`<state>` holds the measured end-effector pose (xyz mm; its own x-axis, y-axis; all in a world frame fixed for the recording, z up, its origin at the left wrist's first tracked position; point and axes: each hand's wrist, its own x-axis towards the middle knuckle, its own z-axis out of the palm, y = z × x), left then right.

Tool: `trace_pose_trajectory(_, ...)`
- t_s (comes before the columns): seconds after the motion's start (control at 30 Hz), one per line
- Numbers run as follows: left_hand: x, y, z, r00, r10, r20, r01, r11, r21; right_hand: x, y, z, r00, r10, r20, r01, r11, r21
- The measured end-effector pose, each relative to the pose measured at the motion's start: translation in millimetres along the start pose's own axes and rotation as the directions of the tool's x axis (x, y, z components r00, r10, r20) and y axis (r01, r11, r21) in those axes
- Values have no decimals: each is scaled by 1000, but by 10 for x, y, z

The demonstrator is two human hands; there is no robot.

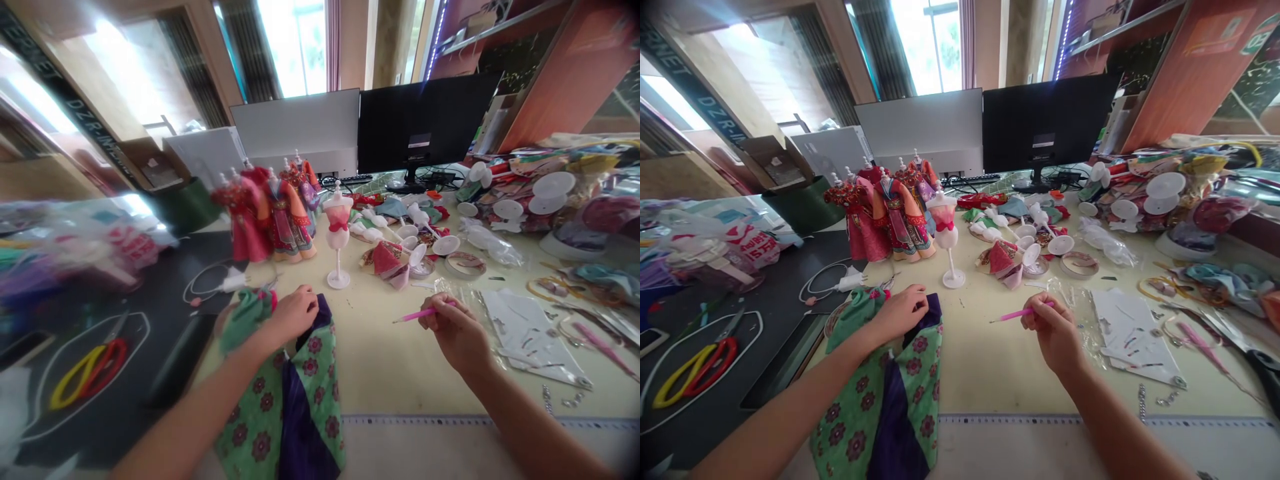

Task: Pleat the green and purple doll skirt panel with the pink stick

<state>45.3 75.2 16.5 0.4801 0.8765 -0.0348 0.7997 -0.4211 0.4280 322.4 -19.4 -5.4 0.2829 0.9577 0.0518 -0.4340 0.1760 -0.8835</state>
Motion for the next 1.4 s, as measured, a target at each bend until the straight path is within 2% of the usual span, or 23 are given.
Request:
trace_pose_trajectory(0.13,174,2,78,993,109,50,-109,994,2,0,-43,-1,1000,-7,-2,7,1000,20)
trace_pose_trajectory(0.23,152,168,-38,963,265,42,-261,962,-84,11,-93,-8,1000,-18,2,18,999,41)
trace_pose_trajectory(0.33,168,356,-185,930,364,-52,-367,915,-170,23,-149,-33,1000,-25,18,24,998,65)
trace_pose_trajectory(0.43,286,418,-177,917,379,-123,-397,898,-191,31,-193,-65,999,-30,26,27,996,88)
trace_pose_trajectory(0.57,364,304,21,933,313,-179,-339,931,-135,37,-207,-82,999,-28,26,26,995,101)
trace_pose_trajectory(0.67,138,212,89,942,274,-195,-297,950,-100,39,-197,-75,999,-13,35,10,995,100)
trace_pose_trajectory(0.87,-635,108,74,961,278,2,-278,960,-42,26,-188,-46,999,2,50,-7,995,98)
trace_pose_trajectory(0.93,-750,75,120,965,260,47,-260,966,-6,14,-184,-37,998,6,57,-12,996,94)
trace_pose_trajectory(1.03,-760,43,168,962,255,102,-260,965,34,6,-173,-30,998,6,63,-11,997,81)
trace_pose_trajectory(1.13,-700,-12,45,950,277,147,-285,958,40,13,-166,-28,998,-1,57,-3,998,66)
trace_pose_trajectory(1.23,-651,-165,-268,958,255,133,-264,963,57,19,-168,-23,998,-6,56,4,999,50)
trace_pose_trajectory(1.33,-616,-350,-562,986,161,49,-166,980,109,12,-176,-11,998,-9,62,6,999,36)
trace_pose_trajectory(1.4,-606,-385,-614,995,96,-20,-93,987,130,5,-178,-2,998,-10,65,8,1000,28)
